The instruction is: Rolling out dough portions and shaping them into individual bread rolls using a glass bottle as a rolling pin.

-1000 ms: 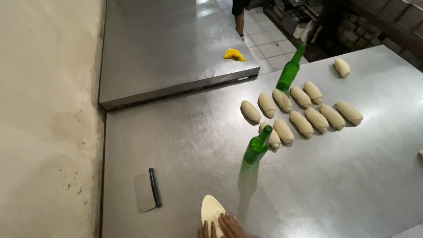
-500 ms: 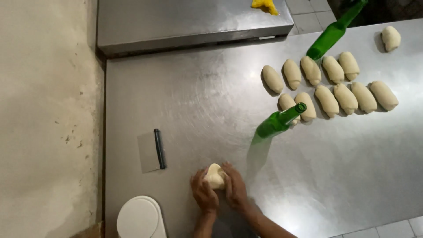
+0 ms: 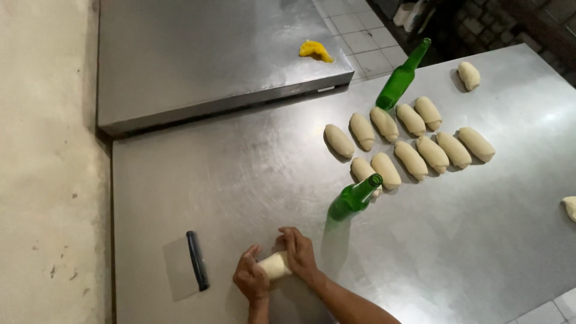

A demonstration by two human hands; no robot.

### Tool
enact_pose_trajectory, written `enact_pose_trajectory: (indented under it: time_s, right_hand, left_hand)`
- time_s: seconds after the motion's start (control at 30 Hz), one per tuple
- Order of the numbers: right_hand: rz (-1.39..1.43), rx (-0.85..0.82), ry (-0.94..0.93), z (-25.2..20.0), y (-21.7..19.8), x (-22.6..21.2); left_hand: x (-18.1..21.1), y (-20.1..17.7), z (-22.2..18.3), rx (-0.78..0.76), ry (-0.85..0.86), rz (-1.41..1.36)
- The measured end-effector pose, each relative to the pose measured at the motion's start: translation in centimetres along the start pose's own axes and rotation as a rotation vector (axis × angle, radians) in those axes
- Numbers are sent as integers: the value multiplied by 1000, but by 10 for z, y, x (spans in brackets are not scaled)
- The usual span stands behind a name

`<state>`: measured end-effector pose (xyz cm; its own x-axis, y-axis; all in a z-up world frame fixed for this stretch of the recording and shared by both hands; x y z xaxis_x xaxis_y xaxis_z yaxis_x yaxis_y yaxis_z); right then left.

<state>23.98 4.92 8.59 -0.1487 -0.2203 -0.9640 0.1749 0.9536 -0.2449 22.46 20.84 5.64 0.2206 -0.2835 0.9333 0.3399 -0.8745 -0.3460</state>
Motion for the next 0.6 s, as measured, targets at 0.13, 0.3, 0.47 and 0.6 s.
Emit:
enact_pose_trajectory:
  time_s: [0.13,0.3,0.47,0.6]
  right_hand:
    - [-106,34,-367,-27,-4,11]
    - [-169,-1,-536,-28,2,9]
    - [-146,-210,-243,-17,-17,11]
    - [-429,-443,-428,-16,-36,-21]
  left_hand:
    - [4,5,-21,59,348,181]
    - [-8,16,-24,-93,468,292]
    - [6,-10,-12,-221,455,194]
    - [29,-28,-28,-254,633,215]
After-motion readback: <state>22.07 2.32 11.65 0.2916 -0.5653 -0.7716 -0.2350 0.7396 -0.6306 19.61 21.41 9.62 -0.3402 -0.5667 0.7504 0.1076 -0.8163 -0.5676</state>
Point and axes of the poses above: each hand's wrist, its own z-axis towards the middle knuckle, its own y-axis out of the palm, x = y × z, the point moved 3 cm from there along z, towards the middle knuckle, and after that the axes turned 2 degrees about -x, right-handed, at the moved point
